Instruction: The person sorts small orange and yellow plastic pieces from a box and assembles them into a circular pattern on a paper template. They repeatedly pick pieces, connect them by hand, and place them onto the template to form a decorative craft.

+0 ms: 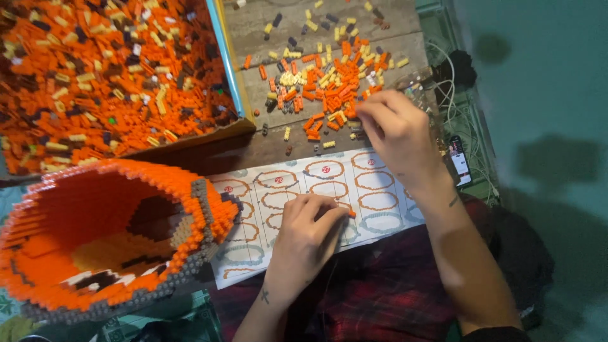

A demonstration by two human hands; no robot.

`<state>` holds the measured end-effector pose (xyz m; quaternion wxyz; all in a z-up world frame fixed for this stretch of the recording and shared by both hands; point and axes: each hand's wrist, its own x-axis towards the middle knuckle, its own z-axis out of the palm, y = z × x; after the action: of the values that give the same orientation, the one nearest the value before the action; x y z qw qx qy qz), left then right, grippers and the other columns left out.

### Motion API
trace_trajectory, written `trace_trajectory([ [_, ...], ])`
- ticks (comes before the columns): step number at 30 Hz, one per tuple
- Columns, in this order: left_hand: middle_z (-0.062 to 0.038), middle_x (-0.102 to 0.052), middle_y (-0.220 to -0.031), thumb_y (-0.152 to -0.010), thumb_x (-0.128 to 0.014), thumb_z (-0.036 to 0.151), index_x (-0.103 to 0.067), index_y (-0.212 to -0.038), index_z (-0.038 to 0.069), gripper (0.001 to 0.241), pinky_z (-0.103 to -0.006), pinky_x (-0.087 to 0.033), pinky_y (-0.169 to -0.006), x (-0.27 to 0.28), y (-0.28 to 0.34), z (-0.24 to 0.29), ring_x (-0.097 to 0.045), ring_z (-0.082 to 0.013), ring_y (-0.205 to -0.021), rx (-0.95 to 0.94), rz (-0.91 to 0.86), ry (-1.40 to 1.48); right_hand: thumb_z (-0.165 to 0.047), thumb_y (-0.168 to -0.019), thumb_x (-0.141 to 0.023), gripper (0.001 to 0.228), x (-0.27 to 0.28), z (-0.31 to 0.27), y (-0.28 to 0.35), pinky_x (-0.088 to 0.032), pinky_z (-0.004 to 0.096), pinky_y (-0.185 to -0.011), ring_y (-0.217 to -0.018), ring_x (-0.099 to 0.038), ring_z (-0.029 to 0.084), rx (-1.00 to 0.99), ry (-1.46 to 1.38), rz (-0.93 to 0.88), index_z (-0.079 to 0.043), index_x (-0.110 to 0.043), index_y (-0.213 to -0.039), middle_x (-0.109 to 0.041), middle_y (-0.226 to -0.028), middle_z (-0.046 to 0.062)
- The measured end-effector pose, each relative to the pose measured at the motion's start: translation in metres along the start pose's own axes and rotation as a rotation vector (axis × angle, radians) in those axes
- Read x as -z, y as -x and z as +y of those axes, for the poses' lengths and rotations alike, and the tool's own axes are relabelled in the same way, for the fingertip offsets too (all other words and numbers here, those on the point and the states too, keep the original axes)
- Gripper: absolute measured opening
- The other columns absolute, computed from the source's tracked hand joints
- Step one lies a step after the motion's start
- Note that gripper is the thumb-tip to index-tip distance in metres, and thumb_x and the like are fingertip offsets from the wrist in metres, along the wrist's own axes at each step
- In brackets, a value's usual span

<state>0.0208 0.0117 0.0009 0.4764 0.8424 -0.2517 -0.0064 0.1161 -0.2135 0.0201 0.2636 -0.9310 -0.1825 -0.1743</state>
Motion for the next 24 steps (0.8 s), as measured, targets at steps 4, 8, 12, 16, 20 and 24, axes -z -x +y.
trace_trajectory([
  [4,-0.005,-0.073,-0.113,-0.09,-0.086,0.005,-0.082,-0.112,0.006,0.023,-0.0409,-0.048,-0.105,-0.001,0.0,-0.002,-0.067,-0.0231,-0.106,0.003,-0.013,0.011,0.02,-0.094,-0.082,0.02,0.009,0.001,0.007,-0.061,0.035,-0.074,-0.086,-0.073,0.025,-0.052,-0.046,0.037,0.011,-0.081,-0.111,-0.078,-0.117,0.017],
  [8,-0.005,-0.074,-0.114,-0.087,-0.087,0.004,-0.083,-0.114,0.007,0.028,-0.0388,-0.051,-0.103,-0.003,0.003,0.0,-0.067,-0.0223,-0.107,0.004,0.001,-0.02,0.015,-0.091,-0.088,0.023,0.009,0.008,0.008,-0.062,0.031,-0.076,-0.089,-0.074,0.023,-0.11,-0.055,0.048,0.007,-0.084,-0.112,-0.081,-0.114,0.016],
  [12,-0.001,-0.073,-0.117,-0.082,-0.091,0.003,-0.081,-0.114,0.011,0.035,-0.0387,-0.055,-0.103,-0.005,0.013,-0.002,-0.065,-0.0264,-0.116,-0.067,0.026,-0.025,0.004,-0.091,-0.087,0.021,0.006,0.0,0.003,-0.057,0.038,-0.087,-0.102,-0.066,0.029,-0.12,-0.015,0.028,0.005,-0.082,-0.112,-0.073,-0.113,0.014],
  [16,0.0,-0.076,-0.115,-0.081,-0.091,0.001,-0.083,-0.111,0.01,0.033,-0.0393,-0.055,-0.103,-0.005,0.016,-0.003,-0.065,-0.0249,-0.112,-0.105,0.039,0.001,-0.001,-0.094,-0.086,0.035,-0.006,0.003,-0.011,-0.063,0.038,-0.098,-0.117,-0.07,0.033,-0.156,0.021,-0.035,0.004,-0.082,-0.129,-0.069,-0.139,0.022],
  [20,-0.001,-0.078,-0.114,-0.078,-0.088,0.002,-0.083,-0.108,0.011,0.033,-0.0391,-0.056,-0.1,-0.003,0.017,-0.003,-0.067,-0.0245,-0.109,-0.157,0.053,0.026,-0.011,-0.095,-0.082,0.04,-0.016,-0.001,-0.015,-0.051,0.047,-0.113,-0.13,-0.069,0.032,-0.083,0.137,-0.106,-0.001,-0.079,-0.134,-0.071,-0.145,0.015],
  [24,-0.001,-0.077,-0.115,-0.078,-0.088,0.001,-0.081,-0.109,0.01,0.033,-0.0405,-0.055,-0.103,0.0,0.014,-0.001,-0.069,-0.025,-0.111,-0.15,0.038,0.036,-0.004,-0.092,-0.085,0.036,-0.025,-0.001,-0.004,-0.055,0.045,-0.118,-0.128,-0.072,0.033,-0.082,0.09,-0.096,-0.001,-0.084,-0.127,-0.076,-0.145,0.018],
])
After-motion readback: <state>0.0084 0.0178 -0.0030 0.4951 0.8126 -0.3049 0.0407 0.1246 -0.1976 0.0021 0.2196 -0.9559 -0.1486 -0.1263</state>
